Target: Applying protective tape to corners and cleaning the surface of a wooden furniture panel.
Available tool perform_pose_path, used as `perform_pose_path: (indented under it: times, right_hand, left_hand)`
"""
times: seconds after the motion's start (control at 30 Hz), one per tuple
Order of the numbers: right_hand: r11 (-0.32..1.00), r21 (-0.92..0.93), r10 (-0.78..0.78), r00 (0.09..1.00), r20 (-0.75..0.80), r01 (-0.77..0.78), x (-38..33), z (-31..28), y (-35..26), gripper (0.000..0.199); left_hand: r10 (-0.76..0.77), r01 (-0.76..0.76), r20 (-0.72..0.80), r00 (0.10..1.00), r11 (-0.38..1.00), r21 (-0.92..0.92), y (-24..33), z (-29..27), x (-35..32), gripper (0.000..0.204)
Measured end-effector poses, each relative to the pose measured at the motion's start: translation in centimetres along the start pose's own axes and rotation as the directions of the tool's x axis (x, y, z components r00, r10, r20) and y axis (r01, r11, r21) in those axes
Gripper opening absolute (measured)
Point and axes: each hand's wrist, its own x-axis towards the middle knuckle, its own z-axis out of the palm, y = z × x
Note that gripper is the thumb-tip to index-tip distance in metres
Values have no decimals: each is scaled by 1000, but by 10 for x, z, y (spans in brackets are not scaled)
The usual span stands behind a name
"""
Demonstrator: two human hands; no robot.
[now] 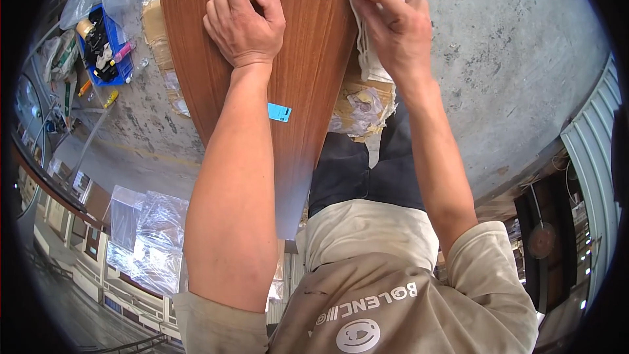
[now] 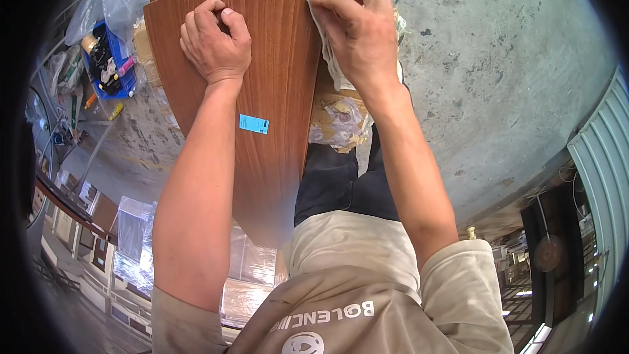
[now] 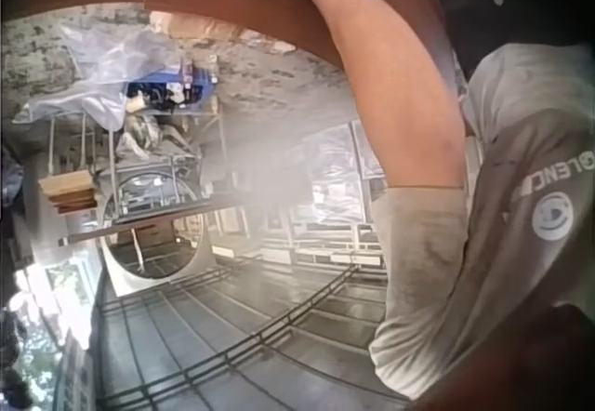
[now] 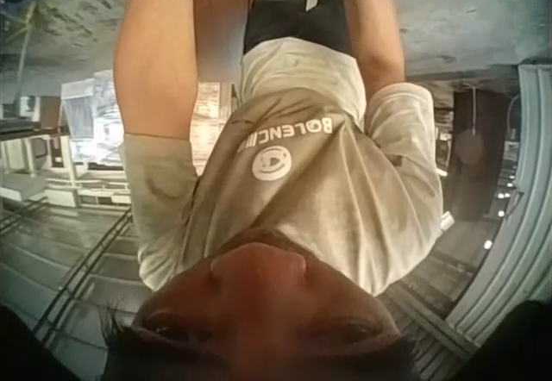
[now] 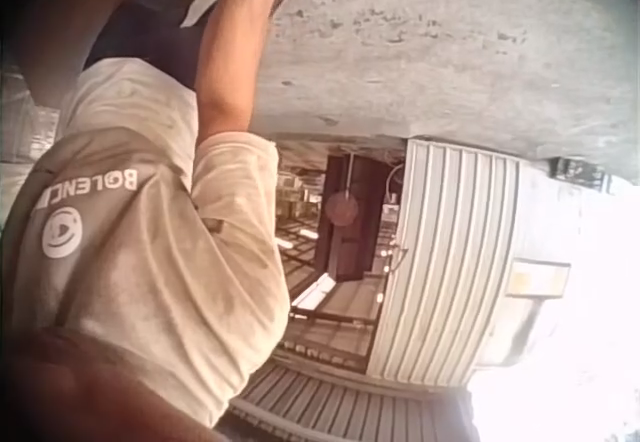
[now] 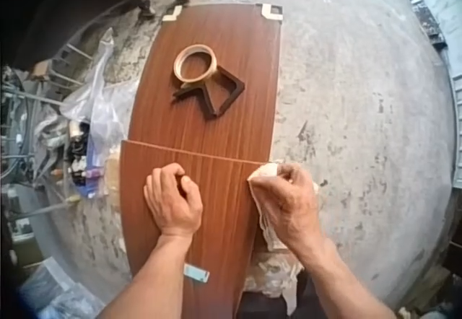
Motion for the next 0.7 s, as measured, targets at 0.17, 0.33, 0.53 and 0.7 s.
perform_pose_path:
  times: [0.17, 0.33, 0.53, 0.7]
  right_hand:
    - [880, 344, 378, 921, -94, -326, 1, 3, -21, 18]
    - [986, 120, 126, 986, -109, -113, 3, 7, -5, 15]
    - [910, 197, 364, 931, 35, -363, -89, 15, -42, 15]
    - [880, 210, 420, 904, 80, -427, -86, 14, -36, 18]
  left_hand:
    - [9, -9, 6, 1000, 1000, -6, 0, -3, -4, 16]
    - [27, -27, -14, 1000, 1000, -10, 6, -2, 2, 17]
    - [3, -3, -6, 1000, 1000, -15, 0, -2, -4, 17]
    - [-49, 49, 55, 997, 999, -5, 5, -7, -4, 16]
